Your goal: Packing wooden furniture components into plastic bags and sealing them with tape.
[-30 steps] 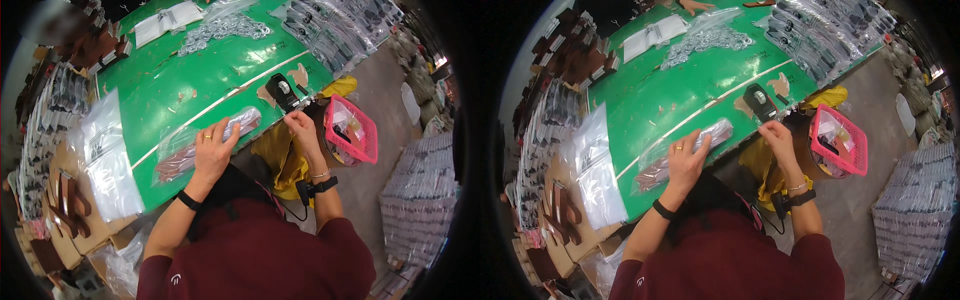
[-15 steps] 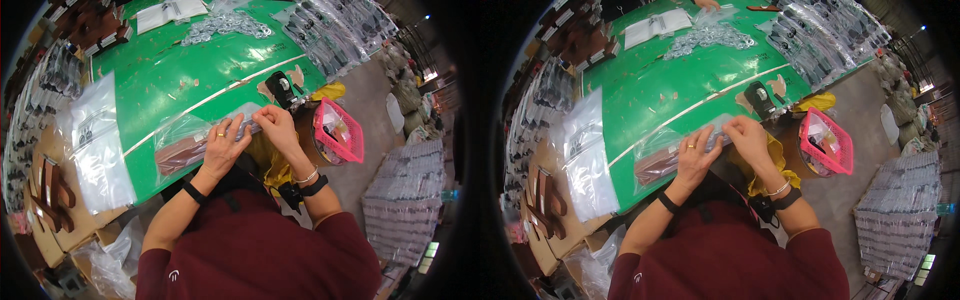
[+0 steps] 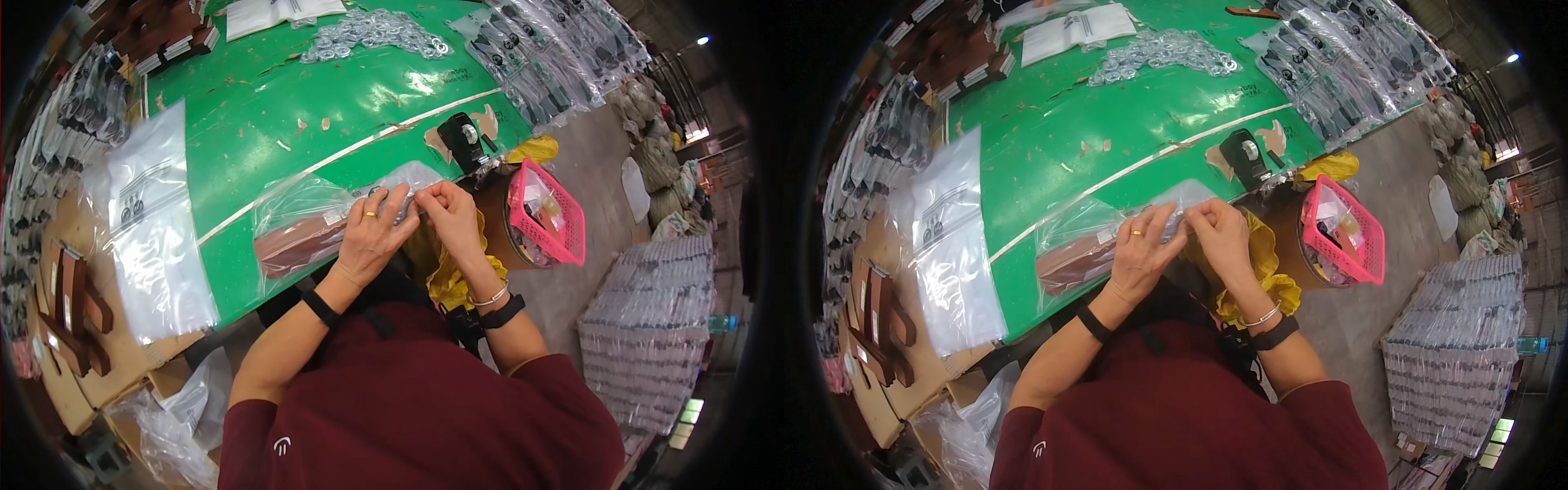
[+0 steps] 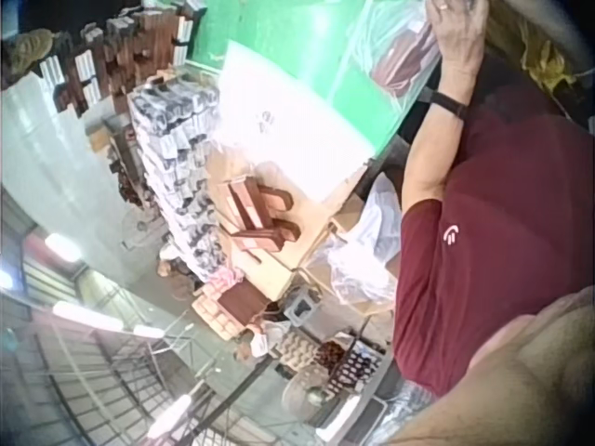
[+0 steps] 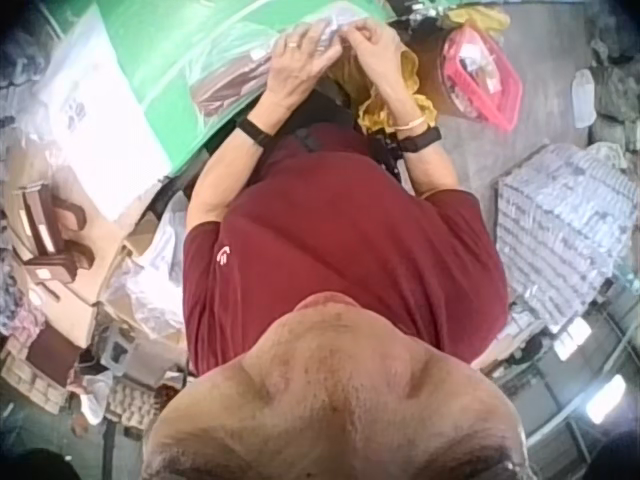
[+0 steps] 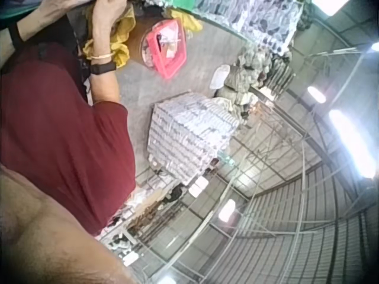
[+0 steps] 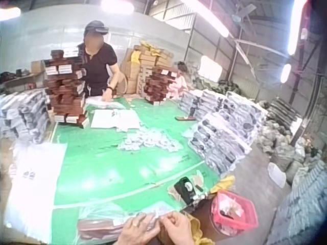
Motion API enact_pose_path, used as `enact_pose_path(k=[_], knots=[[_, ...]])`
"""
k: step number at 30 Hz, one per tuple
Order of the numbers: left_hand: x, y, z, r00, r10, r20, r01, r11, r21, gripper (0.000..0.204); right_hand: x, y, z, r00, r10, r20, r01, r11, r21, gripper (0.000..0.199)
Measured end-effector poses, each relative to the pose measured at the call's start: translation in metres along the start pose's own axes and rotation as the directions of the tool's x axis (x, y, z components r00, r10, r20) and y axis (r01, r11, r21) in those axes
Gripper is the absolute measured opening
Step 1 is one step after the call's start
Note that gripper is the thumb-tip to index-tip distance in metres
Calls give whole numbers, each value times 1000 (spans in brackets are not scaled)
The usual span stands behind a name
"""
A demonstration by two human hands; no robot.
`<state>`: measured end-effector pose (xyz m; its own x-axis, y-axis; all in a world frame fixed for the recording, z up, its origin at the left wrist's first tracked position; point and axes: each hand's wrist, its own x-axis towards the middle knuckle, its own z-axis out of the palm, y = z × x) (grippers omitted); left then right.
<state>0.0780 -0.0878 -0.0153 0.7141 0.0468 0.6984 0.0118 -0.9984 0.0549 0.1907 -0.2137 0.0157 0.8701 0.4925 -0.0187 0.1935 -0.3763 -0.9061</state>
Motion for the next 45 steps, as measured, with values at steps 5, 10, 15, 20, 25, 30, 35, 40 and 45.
enact_pose_path(k=[5, 10, 15, 20, 25, 30, 35, 40, 45], knots=[[4, 0, -5, 999, 30, 28, -30, 999, 10, 26, 1, 5, 0, 999, 32, -11, -32, 999, 22, 25], [8, 0, -7, 998, 25, 54, -28, 999, 44, 25, 3, 7, 0, 1000, -7, -20, 8, 1000, 17, 25], [11, -7, -5, 997, -22, 75, 23, 1000, -14, 32, -7, -6, -9, 992, 42, 120, -71, 966, 249, 20], [23, -17, -10, 987, -77, 139, 91, 991, -97, 40, -14, -7, -12, 992, 28, 119, -74, 914, 400, 35], [32, -27, -13, 973, -111, 204, 153, 967, -203, 52, -10, 11, 2, 995, 62, 82, -92, 890, 447, 29], [41, -41, -13, 933, -216, 286, 307, 895, -323, 54, 6, 37, 33, 1000, 30, -1, -25, 851, 525, 28], [49, -52, -11, 898, -266, 349, 386, 858, -340, 52, 24, 30, 41, 939, -237, -249, 273, 954, 120, 31], [50, -53, -15, 886, -292, 361, 414, 849, -330, 55, 28, 39, 35, 981, -124, -147, 135, 988, 72, 39], [50, -54, -11, 896, -285, 340, 396, 860, -322, 59, 51, 35, 11, 879, -474, -60, 469, 880, -75, 68]])
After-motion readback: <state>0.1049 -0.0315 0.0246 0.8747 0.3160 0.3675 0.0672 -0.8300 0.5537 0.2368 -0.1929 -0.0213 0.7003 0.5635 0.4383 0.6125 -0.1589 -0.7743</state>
